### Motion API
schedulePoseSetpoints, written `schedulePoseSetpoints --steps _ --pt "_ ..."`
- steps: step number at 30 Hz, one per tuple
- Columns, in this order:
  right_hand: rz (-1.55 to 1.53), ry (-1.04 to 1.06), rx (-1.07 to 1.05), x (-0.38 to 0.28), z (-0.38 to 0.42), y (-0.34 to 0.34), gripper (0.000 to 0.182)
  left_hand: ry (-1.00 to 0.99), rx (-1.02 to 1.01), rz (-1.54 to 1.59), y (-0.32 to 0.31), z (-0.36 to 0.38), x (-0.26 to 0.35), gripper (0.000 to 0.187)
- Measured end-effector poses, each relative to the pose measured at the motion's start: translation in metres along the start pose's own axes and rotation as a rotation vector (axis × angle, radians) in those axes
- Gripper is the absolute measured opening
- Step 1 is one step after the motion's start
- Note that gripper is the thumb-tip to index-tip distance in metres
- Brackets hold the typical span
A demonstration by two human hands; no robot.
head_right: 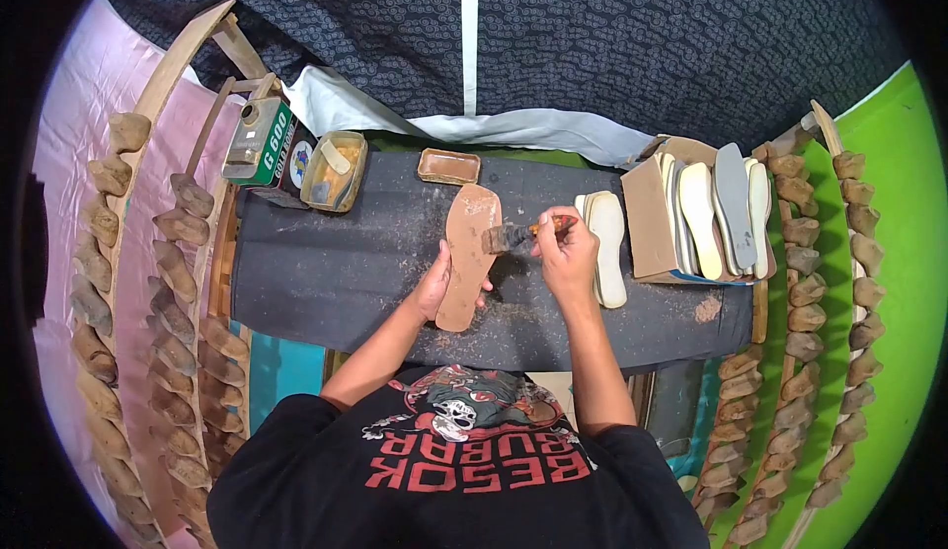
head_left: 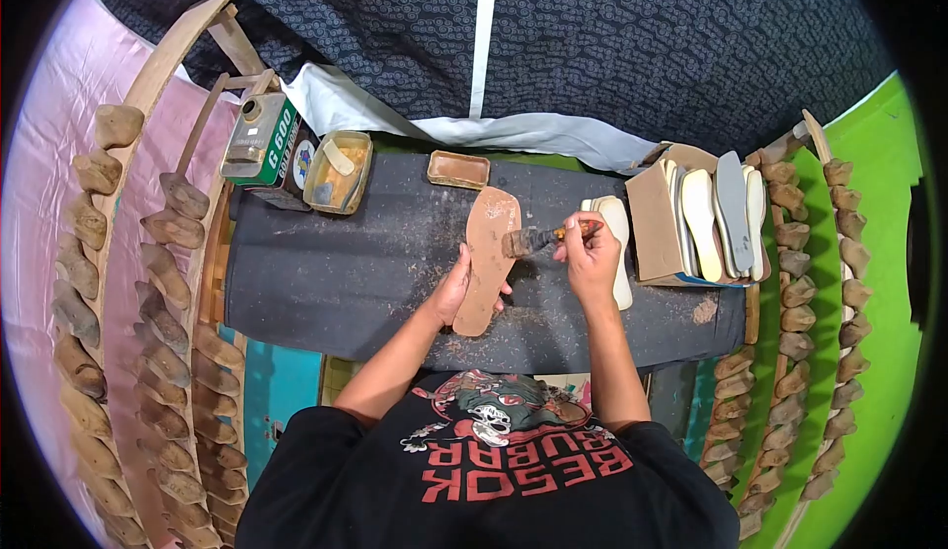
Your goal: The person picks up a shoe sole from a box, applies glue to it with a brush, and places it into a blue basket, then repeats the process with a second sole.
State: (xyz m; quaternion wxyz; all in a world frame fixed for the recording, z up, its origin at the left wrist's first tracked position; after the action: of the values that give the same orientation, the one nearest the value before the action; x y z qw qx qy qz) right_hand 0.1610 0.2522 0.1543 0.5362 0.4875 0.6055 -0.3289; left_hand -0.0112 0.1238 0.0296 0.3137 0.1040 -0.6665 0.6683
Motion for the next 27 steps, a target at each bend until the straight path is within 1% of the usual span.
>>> schedulePoseSetpoints --steps 1,3,4,6,8,10,12,15,16,17,18,20,21,22,24,25,26,27 --pt "0.020 0.029 0.024 -0.001 -0.002 0.002 0.012 0.008 -0.001 -0.001 -0.005 -0.001 0.001 0.080" --pt "0.059 0.092 0.096 -0.004 -0.011 0.004 0.013 -0.044 0.113 -0.152 -0.019 -0.002 0.004 0.085" --pt "0.059 0.088 0.109 -0.007 -0.017 0.004 0.013 -0.031 0.108 -0.155 -0.021 -0.003 0.003 0.085" --pt "0.137 0.178 0.130 -0.018 -0.024 0.006 0.015 -0.023 0.110 -0.185 -0.024 -0.004 0.003 0.086" --pt "0.131 0.175 0.142 -0.020 -0.021 0.005 0.016 -0.012 0.122 -0.169 -0.025 -0.003 0.003 0.084" --pt "0.160 0.139 0.049 -0.014 -0.010 0.001 0.013 -0.008 0.140 -0.146 -0.019 -0.002 0.002 0.082" --pt "0.164 0.119 -0.061 -0.014 0.008 -0.009 0.014 0.019 0.029 -0.072 -0.012 -0.002 0.002 0.081" --pt "0.171 0.119 -0.087 -0.018 0.011 -0.015 0.014 0.002 0.051 -0.063 -0.016 0.000 0.005 0.079" --pt "0.136 0.081 -0.015 -0.018 0.004 -0.013 0.015 0.002 0.052 -0.063 -0.023 0.000 0.007 0.079" --pt "0.103 0.042 0.059 -0.017 -0.003 -0.011 0.016 -0.011 0.099 -0.062 -0.031 0.001 0.008 0.078" --pt "0.105 0.042 0.061 -0.017 -0.011 -0.010 0.016 -0.026 0.145 -0.062 -0.036 0.000 0.010 0.077" --pt "0.188 0.235 0.158 -0.022 -0.026 -0.008 0.017 -0.025 0.135 -0.083 -0.034 -0.001 0.006 0.077" --pt "0.194 0.246 0.159 -0.026 -0.028 -0.009 0.017 -0.027 0.129 -0.103 -0.030 -0.002 0.004 0.076" --pt "0.193 0.249 0.156 -0.026 -0.027 -0.011 0.017 -0.031 0.130 -0.104 -0.025 -0.001 0.002 0.076" --pt "0.250 0.247 0.061 -0.024 -0.017 -0.017 0.015 0.011 0.058 -0.153 -0.018 0.001 -0.002 0.079" --pt "0.240 0.206 0.012 -0.023 -0.008 -0.020 0.014 0.000 0.061 -0.150 -0.018 0.003 -0.001 0.079" --pt "0.233 0.297 0.002 -0.024 -0.001 -0.026 0.012 0.006 0.081 -0.130 -0.017 0.004 -0.001 0.079" --pt "0.256 0.322 -0.028 -0.028 0.001 -0.027 0.012 0.013 0.101 -0.111 -0.017 0.006 0.000 0.079"
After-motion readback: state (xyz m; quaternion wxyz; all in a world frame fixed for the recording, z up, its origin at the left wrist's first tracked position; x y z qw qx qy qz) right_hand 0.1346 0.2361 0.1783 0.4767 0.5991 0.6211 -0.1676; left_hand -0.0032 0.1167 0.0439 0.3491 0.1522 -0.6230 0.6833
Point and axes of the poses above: each hand's wrist, its own z-axis away from the middle knuckle, its own y-axis out of the back of the hand, x = y × z, the point moved 2 cm from there along -z, towards the middle knuckle, and after that the axes turned 2 degrees about z, right-handed, at the moved point
